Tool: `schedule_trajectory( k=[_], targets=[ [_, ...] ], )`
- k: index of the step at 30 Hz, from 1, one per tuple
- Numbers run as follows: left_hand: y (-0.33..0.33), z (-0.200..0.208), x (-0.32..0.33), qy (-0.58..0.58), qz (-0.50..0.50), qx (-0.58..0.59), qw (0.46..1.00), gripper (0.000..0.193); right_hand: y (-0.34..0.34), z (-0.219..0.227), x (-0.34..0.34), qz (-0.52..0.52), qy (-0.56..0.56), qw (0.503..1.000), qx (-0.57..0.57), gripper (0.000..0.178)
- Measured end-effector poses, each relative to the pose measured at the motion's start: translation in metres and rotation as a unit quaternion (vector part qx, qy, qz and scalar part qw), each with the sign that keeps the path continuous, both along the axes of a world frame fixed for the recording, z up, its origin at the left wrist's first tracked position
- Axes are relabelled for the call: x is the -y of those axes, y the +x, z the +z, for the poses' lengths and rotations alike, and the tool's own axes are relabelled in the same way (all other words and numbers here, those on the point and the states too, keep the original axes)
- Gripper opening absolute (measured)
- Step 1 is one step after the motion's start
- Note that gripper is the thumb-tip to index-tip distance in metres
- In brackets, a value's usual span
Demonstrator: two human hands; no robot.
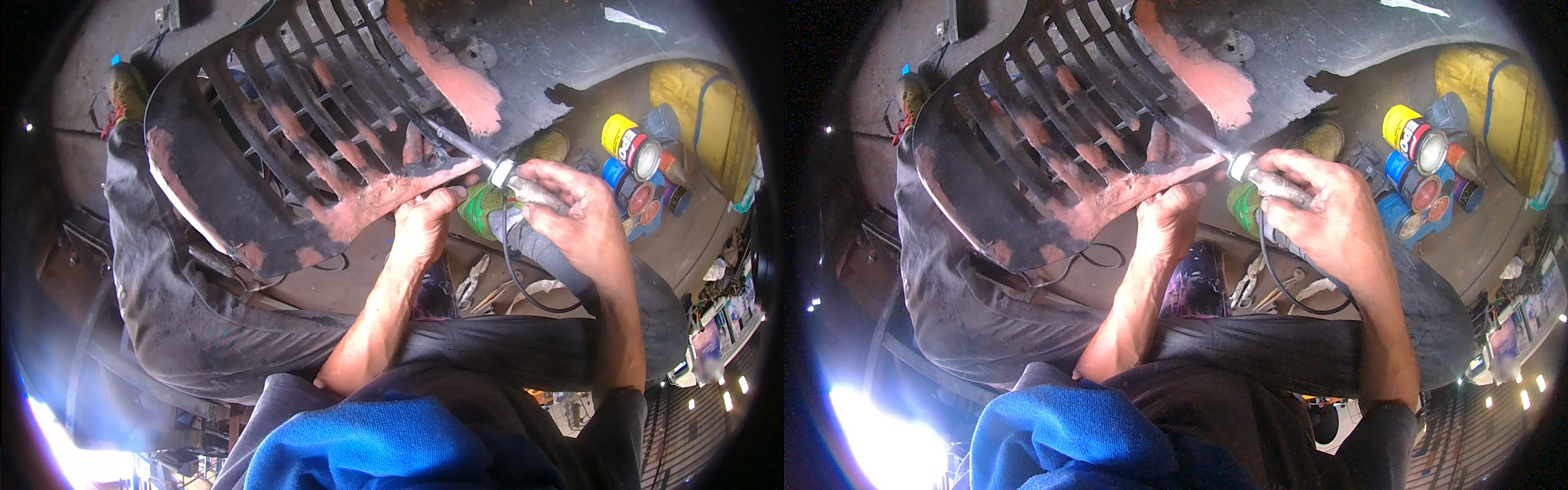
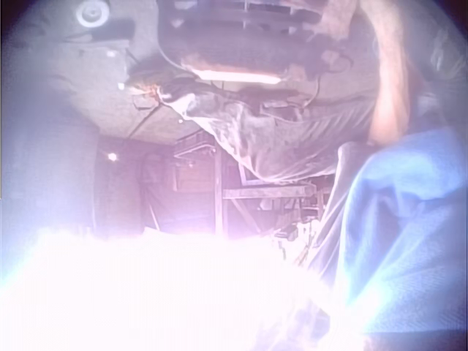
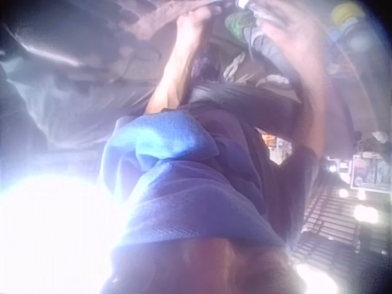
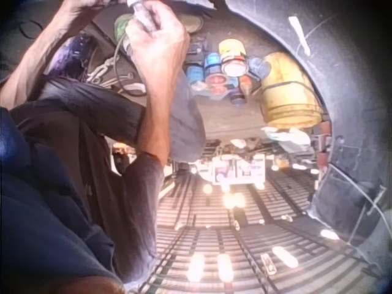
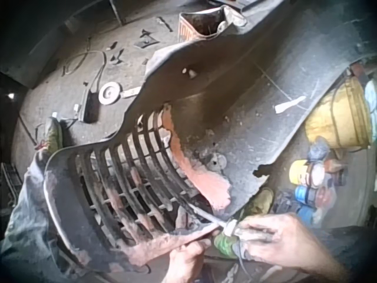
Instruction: The person uses a handheld rotary tool to grind a black plastic car grille, focusing on the edges and slats. They pause briefly to wipe the surface with a cloth, then resume grinding the same area.
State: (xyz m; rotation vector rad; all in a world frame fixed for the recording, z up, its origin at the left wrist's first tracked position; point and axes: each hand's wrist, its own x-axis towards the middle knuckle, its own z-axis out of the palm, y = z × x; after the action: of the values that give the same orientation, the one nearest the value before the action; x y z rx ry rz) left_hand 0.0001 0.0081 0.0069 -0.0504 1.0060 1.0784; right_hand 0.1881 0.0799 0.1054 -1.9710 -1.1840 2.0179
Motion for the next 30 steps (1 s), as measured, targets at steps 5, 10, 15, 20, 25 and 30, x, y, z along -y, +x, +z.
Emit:
schedule_trajectory(
  k=[5,10,15,20,25,30],
  targets=[
    [-0.001,0.000,-0.001,-0.005,-0.021,-0.008,1.000,0.111,0.005,0.009,-0.006,-0.003,-0.021,1.000,0.001,0.045],
    [-0.001,0.000,-0.001,-0.013,-0.021,-0.005,1.000,0.111,-0.004,0.002,0.006,-0.029,0.064,0.998,0.006,0.034],
    [-0.001,-0.001,-0.002,-0.003,-0.024,-0.010,1.000,0.114,-0.002,0.004,0.003,-0.022,0.058,0.998,0.006,0.035],
    [0.000,-0.003,-0.002,0.000,-0.020,-0.012,1.000,0.115,-0.004,0.001,-0.001,0.001,0.002,1.000,0.025,0.045],
    [0.000,-0.002,-0.004,0.005,-0.023,-0.022,0.999,0.114,-0.001,0.000,-0.001,0.021,0.008,0.999,0.027,0.045],
    [-0.002,-0.001,-0.005,0.011,-0.033,-0.014,0.999,0.116,0.002,0.003,-0.003,-0.013,-0.011,1.000,-0.004,0.046]
  ],
)
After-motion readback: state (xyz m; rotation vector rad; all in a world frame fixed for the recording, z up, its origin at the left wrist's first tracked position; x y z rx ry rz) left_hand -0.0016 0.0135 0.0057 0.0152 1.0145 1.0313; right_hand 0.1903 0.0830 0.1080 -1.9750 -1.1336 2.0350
